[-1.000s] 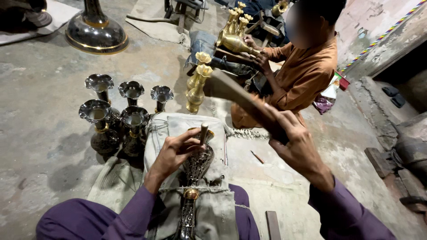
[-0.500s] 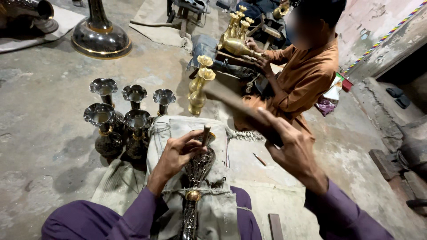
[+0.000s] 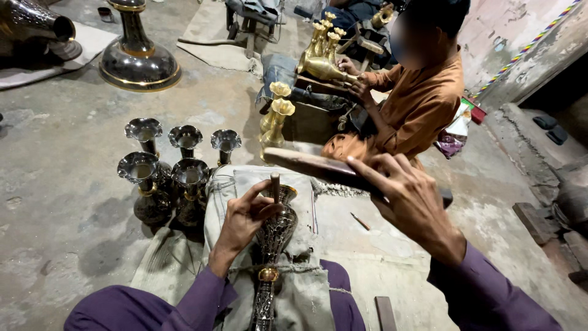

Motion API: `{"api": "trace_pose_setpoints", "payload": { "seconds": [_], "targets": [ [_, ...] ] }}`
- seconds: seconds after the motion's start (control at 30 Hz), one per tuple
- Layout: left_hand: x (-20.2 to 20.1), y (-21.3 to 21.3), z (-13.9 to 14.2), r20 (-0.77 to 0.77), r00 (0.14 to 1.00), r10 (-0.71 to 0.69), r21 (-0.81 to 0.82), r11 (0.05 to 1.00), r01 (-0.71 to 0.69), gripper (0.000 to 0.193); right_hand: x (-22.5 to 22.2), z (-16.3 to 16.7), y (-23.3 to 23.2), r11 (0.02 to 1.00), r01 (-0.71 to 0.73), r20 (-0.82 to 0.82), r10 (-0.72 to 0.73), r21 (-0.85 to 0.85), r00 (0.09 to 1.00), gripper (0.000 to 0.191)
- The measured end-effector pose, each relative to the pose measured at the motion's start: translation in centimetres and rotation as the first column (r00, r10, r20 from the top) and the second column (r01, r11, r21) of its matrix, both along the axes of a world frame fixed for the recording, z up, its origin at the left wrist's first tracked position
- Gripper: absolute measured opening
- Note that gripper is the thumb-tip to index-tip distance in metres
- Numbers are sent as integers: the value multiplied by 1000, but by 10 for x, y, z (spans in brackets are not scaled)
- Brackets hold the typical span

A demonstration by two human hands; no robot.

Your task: The person sits cross-legged on the floor with an engraved brass vase on a cloth pad on their lap. They hold a small punch against the vase's surface with one hand and repeatedly strike it with a wooden mallet held in the other hand, working the decorative pattern around the vase.

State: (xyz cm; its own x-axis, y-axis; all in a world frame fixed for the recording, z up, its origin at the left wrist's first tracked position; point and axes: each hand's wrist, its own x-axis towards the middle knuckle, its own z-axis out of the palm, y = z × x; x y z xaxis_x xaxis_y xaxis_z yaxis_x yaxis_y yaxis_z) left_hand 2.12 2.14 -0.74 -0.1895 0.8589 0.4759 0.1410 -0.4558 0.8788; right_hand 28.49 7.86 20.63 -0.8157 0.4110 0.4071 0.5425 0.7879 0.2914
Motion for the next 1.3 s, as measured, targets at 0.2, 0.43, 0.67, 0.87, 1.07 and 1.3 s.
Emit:
{"api": "trace_pose_setpoints", "payload": {
  "seconds": [0.2, 0.43, 0.67, 0.87, 1.07, 1.3],
  "targets": [
    [2, -4, 2, 17, 1000, 19, -49, 999, -18, 52, -10, 8, -1, 950, -11, -275, -79, -311, 958, 75],
    [2, -4, 4, 39, 999, 1, -46, 999, 1, 51, -13, 7, 2, 974, 60, -74, -78, -218, 994, 78],
    [2, -6, 6, 56, 998, 9, -67, 998, -5, 52, -9, -2, 2, 971, 94, -106, -119, -219, 987, 73],
    [2, -3, 3, 5, 1000, 25, -99, 995, -24, 50, -7, -7, 7, 990, 89, -44, -95, -113, 995, 69],
    [2, -4, 3, 23, 1000, 19, -23, 1000, -18, 55, -6, -4, 5, 985, 120, -26, -124, -121, 992, 66],
    [2, -4, 3, 12, 999, 53, -105, 993, -51, 56, -7, 2, 3, 989, 120, 63, -115, -86, 991, 68]
  ]
}}
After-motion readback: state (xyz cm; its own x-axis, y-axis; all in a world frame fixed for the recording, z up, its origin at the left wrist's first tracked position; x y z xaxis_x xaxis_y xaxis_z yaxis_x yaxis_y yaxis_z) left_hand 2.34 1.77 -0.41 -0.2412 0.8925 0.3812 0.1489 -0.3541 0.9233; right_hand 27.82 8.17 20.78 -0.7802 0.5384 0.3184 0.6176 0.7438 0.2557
